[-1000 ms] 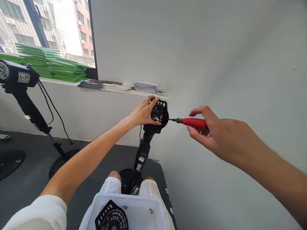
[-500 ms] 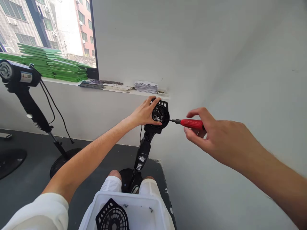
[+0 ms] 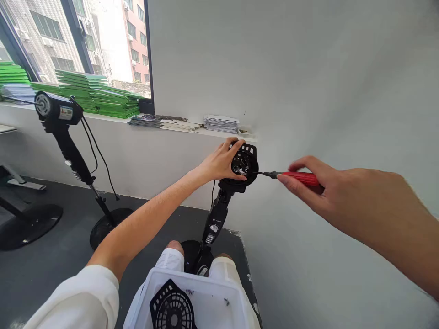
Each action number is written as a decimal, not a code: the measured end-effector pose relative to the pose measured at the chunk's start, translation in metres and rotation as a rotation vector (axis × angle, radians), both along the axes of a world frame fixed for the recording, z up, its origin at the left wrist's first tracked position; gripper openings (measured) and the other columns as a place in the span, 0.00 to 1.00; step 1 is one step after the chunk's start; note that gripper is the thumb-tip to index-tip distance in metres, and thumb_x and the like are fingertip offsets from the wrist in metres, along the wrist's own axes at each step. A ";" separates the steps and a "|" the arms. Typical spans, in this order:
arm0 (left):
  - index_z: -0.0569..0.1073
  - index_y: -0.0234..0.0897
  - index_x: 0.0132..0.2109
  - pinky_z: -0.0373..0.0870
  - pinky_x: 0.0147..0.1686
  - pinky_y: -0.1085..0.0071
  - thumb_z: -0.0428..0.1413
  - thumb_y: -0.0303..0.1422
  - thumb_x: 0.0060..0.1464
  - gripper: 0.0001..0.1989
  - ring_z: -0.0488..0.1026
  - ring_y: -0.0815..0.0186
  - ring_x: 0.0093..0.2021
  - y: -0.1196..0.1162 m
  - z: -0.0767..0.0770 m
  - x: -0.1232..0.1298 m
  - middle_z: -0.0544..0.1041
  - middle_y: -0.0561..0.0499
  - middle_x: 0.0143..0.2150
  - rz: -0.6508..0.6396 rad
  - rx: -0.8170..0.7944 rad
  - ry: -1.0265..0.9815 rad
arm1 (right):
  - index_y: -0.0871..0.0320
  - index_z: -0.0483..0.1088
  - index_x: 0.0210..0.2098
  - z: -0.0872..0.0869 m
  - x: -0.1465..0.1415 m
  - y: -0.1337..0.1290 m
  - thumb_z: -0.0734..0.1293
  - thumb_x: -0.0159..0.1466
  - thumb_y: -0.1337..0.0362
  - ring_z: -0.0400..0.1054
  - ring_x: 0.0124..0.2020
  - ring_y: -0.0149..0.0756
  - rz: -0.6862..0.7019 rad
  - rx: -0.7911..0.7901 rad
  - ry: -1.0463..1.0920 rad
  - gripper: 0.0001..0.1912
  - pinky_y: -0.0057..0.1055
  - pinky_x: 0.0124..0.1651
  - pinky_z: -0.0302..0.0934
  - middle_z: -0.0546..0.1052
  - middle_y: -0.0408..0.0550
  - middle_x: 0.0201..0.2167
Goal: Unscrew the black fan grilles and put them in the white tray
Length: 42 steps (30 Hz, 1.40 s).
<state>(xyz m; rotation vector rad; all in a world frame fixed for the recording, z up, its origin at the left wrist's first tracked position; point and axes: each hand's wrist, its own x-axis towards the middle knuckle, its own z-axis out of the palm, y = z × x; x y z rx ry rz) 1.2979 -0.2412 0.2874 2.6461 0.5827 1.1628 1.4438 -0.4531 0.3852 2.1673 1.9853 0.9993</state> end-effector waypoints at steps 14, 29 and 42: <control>0.55 0.41 0.68 0.71 0.57 0.47 0.72 0.46 0.41 0.52 0.66 0.43 0.63 0.000 -0.004 0.001 0.57 0.34 0.67 0.015 0.010 -0.023 | 0.56 0.70 0.35 0.000 0.002 0.002 0.45 0.71 0.41 0.47 0.13 0.30 -0.019 0.108 -0.017 0.34 0.31 0.24 0.40 0.58 0.40 0.10; 0.55 0.40 0.68 0.72 0.57 0.47 0.72 0.45 0.41 0.53 0.66 0.43 0.63 -0.001 -0.004 0.002 0.58 0.34 0.67 0.021 0.011 -0.025 | 0.57 0.71 0.49 -0.004 -0.002 -0.001 0.47 0.70 0.43 0.49 0.14 0.31 0.062 0.032 0.076 0.32 0.30 0.25 0.40 0.62 0.40 0.12; 0.55 0.43 0.68 0.71 0.58 0.47 0.73 0.44 0.40 0.53 0.66 0.43 0.63 -0.004 -0.003 0.000 0.58 0.36 0.67 0.015 -0.002 -0.031 | 0.57 0.74 0.35 -0.012 0.000 -0.004 0.43 0.70 0.40 0.46 0.14 0.31 0.008 0.177 -0.028 0.38 0.31 0.23 0.40 0.57 0.41 0.10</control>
